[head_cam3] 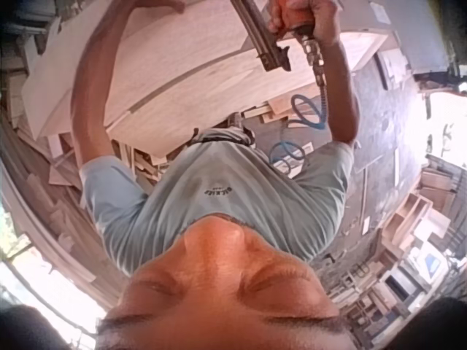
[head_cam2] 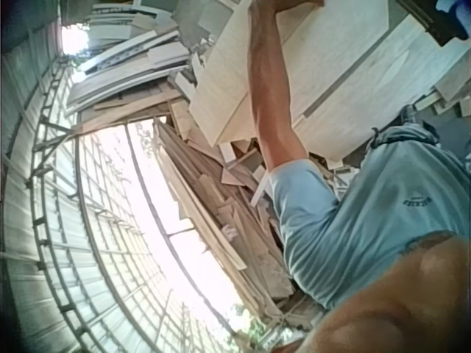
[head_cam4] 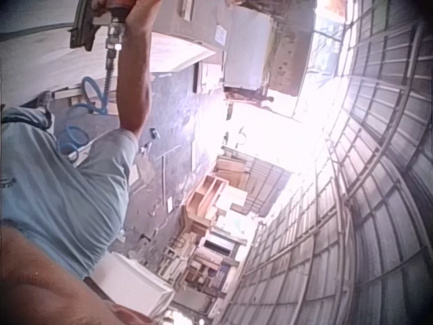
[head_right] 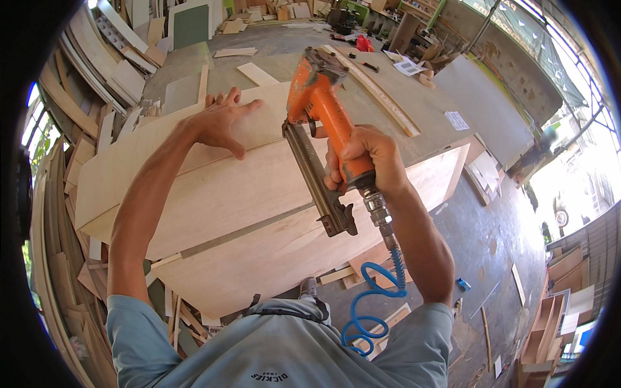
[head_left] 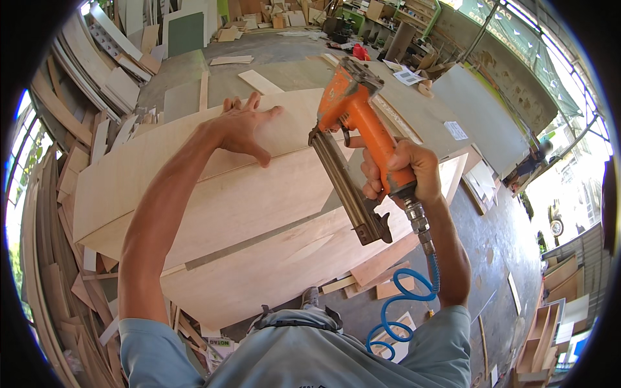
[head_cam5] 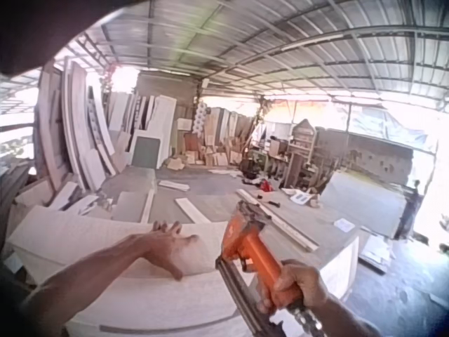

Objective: The person aligns wooden panels on a work table, fastens them using a nail gun, and then moves a long wooden component onto a larger cabinet structure.

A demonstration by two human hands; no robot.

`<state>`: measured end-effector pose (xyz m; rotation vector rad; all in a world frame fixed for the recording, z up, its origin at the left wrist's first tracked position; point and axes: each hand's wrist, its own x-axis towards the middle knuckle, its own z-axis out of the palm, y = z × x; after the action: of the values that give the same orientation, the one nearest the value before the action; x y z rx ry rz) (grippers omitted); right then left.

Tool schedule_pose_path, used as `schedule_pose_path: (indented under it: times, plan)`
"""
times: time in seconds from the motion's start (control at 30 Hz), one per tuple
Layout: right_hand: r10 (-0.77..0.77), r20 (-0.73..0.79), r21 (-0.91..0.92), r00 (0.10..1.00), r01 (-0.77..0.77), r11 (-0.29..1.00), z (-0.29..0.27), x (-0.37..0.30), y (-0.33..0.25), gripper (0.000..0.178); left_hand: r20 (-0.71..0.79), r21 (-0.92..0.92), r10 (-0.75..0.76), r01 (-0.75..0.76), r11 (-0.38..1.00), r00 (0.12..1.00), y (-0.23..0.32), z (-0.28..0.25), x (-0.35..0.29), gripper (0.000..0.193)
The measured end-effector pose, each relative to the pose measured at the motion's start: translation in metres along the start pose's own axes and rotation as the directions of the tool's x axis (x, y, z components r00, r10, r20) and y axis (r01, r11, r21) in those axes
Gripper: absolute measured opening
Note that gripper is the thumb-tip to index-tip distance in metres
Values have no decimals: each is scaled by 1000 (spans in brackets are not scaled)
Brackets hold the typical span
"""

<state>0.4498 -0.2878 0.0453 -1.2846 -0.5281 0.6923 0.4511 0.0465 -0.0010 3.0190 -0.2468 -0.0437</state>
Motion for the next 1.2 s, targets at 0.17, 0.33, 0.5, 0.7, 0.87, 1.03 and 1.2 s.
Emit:
schedule_pose_path:
  times: [0.17,0.33,0.5,0.7,0.87,1.03,1.2]
  plan:
    - [-16,25,8,1000,16,1000,8,4,-1,49,-26,2,5,-5,1000,1000,-4,2,0,126]
    - [5,41,8,999,-5,1000,11,5,2,54,-16,-16,-6,6,1000,1000,-2,1,-1,126]
    - [12,16,-14,1000,-12,1000,17,2,0,70,-14,-22,-9,9,1000,1000,-2,3,1,126]
    - [19,30,-52,999,-18,999,18,3,1,70,8,-22,-39,39,999,999,-1,1,-2,126]
    - [20,22,-83,1000,-18,996,20,2,-1,70,-11,-14,-32,32,999,999,0,3,0,125]
    - [18,57,-37,998,-16,999,22,4,1,71,13,-18,-41,41,999,999,0,2,0,125]
    - [16,92,22,996,-18,1000,29,6,1,70,-76,-10,-16,15,1000,997,0,7,5,115]
